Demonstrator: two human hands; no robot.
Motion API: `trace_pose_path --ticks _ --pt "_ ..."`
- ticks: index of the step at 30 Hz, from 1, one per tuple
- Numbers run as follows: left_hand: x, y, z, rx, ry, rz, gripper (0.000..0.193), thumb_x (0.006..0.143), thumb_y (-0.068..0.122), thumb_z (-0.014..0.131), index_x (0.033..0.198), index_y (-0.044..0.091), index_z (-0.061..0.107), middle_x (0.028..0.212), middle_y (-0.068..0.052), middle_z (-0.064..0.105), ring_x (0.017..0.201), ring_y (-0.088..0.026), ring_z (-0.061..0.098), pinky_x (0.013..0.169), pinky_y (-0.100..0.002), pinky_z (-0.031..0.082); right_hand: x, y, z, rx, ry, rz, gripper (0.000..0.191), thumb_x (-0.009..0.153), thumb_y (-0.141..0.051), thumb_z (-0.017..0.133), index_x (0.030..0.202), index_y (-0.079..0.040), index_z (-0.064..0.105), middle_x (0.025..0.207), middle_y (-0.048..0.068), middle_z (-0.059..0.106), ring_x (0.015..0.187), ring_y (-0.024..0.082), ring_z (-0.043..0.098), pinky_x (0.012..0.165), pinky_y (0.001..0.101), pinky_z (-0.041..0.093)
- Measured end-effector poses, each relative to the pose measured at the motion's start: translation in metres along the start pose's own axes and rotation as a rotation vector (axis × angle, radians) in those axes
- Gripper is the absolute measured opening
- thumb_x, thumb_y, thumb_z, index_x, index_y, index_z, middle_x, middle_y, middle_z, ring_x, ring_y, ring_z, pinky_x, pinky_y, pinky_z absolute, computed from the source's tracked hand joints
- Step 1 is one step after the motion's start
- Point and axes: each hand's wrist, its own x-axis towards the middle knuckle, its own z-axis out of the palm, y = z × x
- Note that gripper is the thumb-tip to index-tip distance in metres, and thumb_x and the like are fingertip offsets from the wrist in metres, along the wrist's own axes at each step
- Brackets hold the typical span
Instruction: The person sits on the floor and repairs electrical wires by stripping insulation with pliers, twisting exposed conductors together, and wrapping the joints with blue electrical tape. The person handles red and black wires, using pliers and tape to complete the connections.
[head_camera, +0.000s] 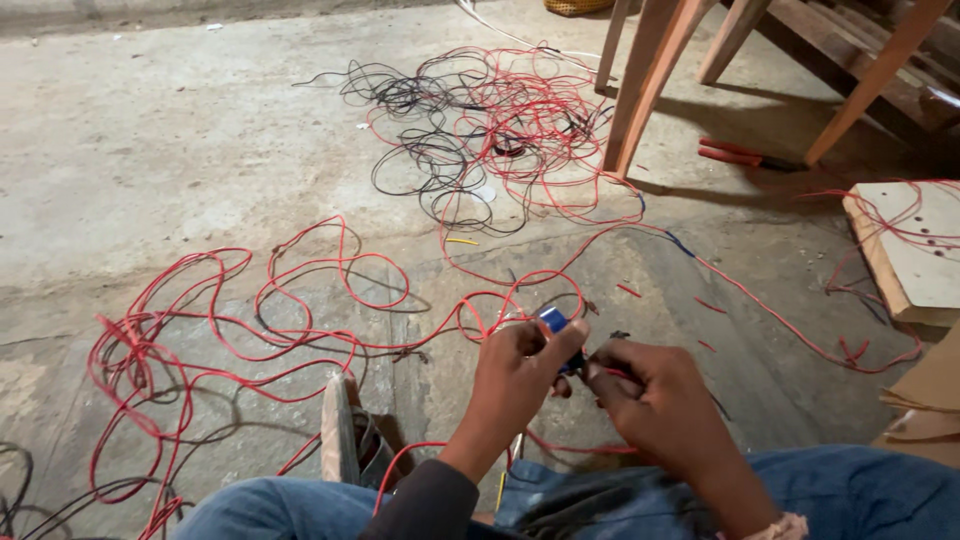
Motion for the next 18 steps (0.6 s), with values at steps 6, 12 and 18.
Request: trace_pose_path --ticks 6,12,18 --pt "0.006 -0.011 -0.006 -0.166 -0.102 -0.229 0.038 0.083 0.036 0.079 0.083 -0.001 0.071 0.064 -0.002 0.067 0.047 -0.007 0.047 0.043 -0.027 0.030 -0.002 -0.013 -0.012 -0.014 0.003 -0.266 0.009 0.079 -0.009 0.075 0.084 -0.003 0.072 0.066 0.009 0.068 0.051 0.012 0.057 0.051 0.0297 0.048" --pt "0.008 -0.026 -0.006 -0.137 -0.053 0.052 0.035 0.076 0.028 0.081 0.100 0.004 0.069 0.084 0.004 0.071 0.070 -0.002 0.065 0.058 -0.023 0.053 -0.003 -0.013 -0.015 -0.042 0.000 0.008 0.030 0.083 -0.010 0.082 0.111 -0.007 0.072 0.066 0.007 0.064 0.053 0.016 0.055 0.054 0.0312 0.047" --pt "0.006 -0.036 0.011 -0.312 -0.172 -0.003 0.030 0.102 0.034 0.064 0.112 0.006 0.067 0.084 0.000 0.065 0.074 -0.007 0.059 0.063 -0.026 0.048 0.000 -0.014 -0.020 0.178 -0.045 -0.055 0.028 0.088 -0.007 0.065 0.113 -0.011 0.078 0.070 0.004 0.075 0.064 0.006 0.061 0.058 0.0258 0.051"
